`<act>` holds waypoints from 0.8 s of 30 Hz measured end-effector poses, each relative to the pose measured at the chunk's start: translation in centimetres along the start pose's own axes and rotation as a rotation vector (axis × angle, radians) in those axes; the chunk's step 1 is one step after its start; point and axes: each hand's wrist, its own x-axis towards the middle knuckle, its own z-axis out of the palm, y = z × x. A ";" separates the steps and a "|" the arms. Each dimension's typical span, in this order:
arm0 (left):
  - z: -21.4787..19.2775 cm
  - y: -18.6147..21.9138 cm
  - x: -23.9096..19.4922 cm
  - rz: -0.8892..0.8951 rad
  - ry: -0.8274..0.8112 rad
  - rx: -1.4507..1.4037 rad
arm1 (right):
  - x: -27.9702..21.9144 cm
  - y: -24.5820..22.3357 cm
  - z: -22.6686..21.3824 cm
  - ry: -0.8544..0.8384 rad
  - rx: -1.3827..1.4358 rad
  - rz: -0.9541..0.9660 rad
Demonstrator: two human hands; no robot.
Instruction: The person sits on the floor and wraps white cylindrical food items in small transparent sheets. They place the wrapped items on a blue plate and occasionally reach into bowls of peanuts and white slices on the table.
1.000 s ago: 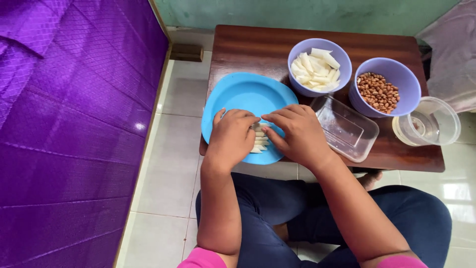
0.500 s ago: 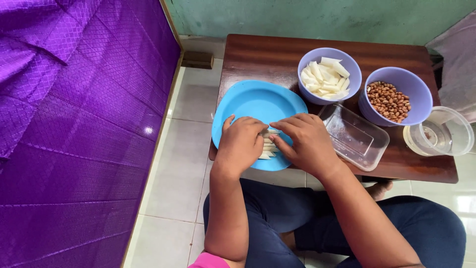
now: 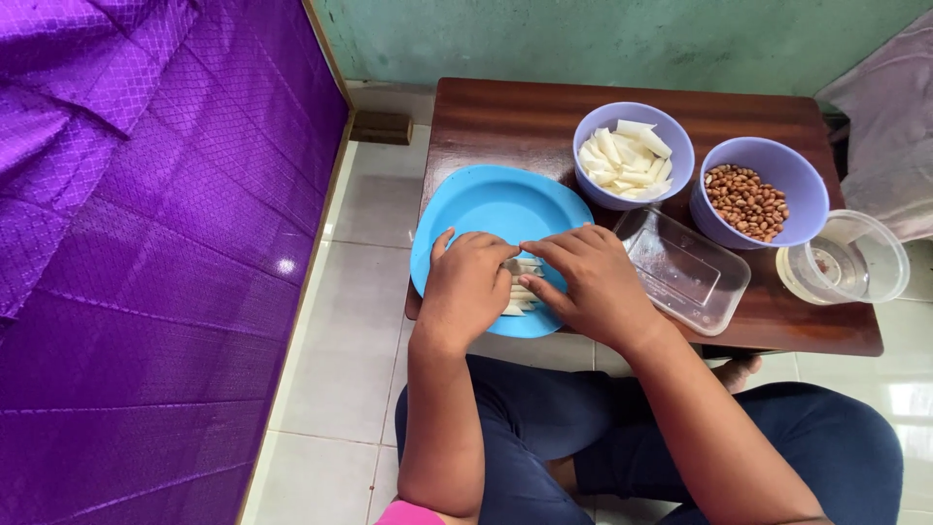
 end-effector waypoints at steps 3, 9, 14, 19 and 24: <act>0.9 0.1 0.2 0.055 0.036 0.007 | -1.1 0.8 0.3 0.105 -0.084 -0.053; 2.1 3.3 0.4 0.249 0.126 0.023 | -4.5 2.9 -0.2 0.214 -0.089 -0.011; 6.5 6.5 0.8 0.434 0.199 -0.007 | -9.3 7.0 -1.3 0.344 -0.138 -0.020; 12.0 8.6 1.7 0.568 0.334 0.056 | -13.4 9.0 -3.2 0.457 -0.193 0.003; 16.3 9.2 2.0 0.498 0.309 0.176 | -16.2 10.9 -3.0 0.411 -0.216 0.067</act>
